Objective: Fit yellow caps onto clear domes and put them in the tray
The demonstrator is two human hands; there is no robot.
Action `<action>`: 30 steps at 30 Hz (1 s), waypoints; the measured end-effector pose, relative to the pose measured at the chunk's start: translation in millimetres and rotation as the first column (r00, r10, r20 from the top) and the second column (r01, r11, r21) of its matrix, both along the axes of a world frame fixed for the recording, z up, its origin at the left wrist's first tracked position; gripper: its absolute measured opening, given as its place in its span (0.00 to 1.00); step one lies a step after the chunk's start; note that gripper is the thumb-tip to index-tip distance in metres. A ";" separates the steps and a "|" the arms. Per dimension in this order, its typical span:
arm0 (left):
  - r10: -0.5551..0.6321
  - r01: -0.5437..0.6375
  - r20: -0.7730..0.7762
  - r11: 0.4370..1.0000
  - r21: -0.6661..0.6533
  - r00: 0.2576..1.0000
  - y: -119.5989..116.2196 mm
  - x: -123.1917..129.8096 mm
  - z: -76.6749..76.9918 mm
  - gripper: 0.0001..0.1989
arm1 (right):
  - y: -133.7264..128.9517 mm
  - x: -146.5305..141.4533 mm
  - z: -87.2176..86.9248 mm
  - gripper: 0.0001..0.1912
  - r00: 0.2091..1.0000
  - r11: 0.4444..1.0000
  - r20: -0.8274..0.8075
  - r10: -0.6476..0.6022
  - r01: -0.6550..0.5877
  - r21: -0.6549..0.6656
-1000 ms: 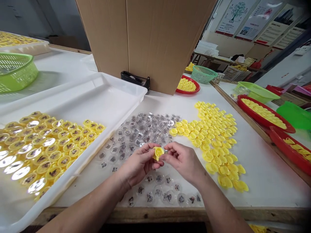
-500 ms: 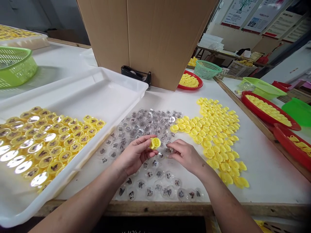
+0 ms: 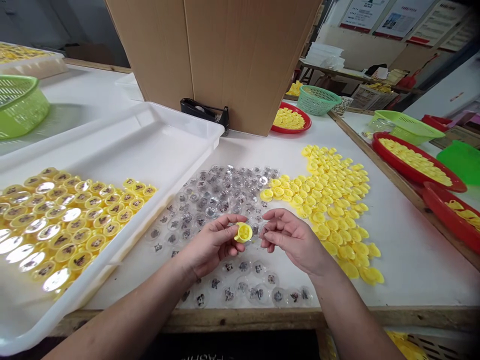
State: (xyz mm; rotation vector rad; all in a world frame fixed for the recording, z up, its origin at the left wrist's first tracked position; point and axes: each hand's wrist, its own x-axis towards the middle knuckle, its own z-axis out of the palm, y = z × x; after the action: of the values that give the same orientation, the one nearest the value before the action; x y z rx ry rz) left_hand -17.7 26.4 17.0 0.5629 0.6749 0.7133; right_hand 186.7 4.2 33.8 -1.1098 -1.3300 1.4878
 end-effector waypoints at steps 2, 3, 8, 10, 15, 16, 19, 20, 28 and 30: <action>-0.009 0.009 -0.004 1.000 0.010 1.000 -0.5 0.8 -0.3 0.10 | 0.7 -5.7 -0.3 0.10 0.990 0.998 -0.144 0.012 -0.020 -0.056; -0.017 0.017 -0.001 1.000 0.013 1.000 -0.6 1.2 -0.7 0.10 | 1.3 -8.2 -0.8 0.10 0.986 0.997 -0.166 0.017 -0.028 -0.066; -0.045 0.044 0.031 0.998 0.037 0.998 -0.8 2.2 -2.3 0.14 | 3.4 -17.1 -3.8 0.11 0.994 0.996 -0.106 0.041 -0.049 -0.078; -0.036 0.035 0.024 0.998 0.044 0.999 -0.7 2.0 -2.0 0.15 | 3.2 -20.0 -3.4 0.10 0.999 0.999 -0.036 0.034 -0.035 -0.039; -0.021 0.021 -0.005 0.999 0.038 1.000 -0.1 1.5 -0.7 0.16 | -0.5 -23.7 7.7 0.13 0.960 0.976 0.279 -0.033 -0.030 0.218; -0.024 0.024 -0.016 0.999 0.036 1.000 -0.4 1.4 -0.7 0.16 | -1.4 -23.5 11.2 0.14 0.939 0.967 0.343 -0.027 -0.063 0.247; -0.036 0.037 -0.034 0.999 0.031 0.999 -1.6 1.4 -1.0 0.18 | -3.8 -22.3 21.1 0.18 0.872 0.943 0.490 0.008 -0.170 0.287; -0.037 0.038 -0.034 0.999 0.030 0.999 -2.1 1.5 -0.9 0.18 | -4.4 -22.2 23.8 0.18 0.853 0.936 0.522 0.007 -0.190 0.297; -0.036 0.038 -0.038 0.999 0.034 0.999 -3.6 2.1 2.8 0.17 | -7.5 -27.2 30.6 0.18 0.760 0.901 0.646 -0.072 -0.228 0.368; -0.034 0.035 -0.036 0.999 0.032 0.999 -4.2 2.0 3.2 0.16 | -8.0 -27.1 30.1 0.13 0.747 0.902 0.659 -0.085 -0.223 0.368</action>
State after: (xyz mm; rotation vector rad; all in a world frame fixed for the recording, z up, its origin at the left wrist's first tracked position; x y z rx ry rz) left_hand -15.8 22.2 20.2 0.6171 0.6856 0.6845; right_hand 159.6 -3.8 63.9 -1.3527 -2.0923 0.7648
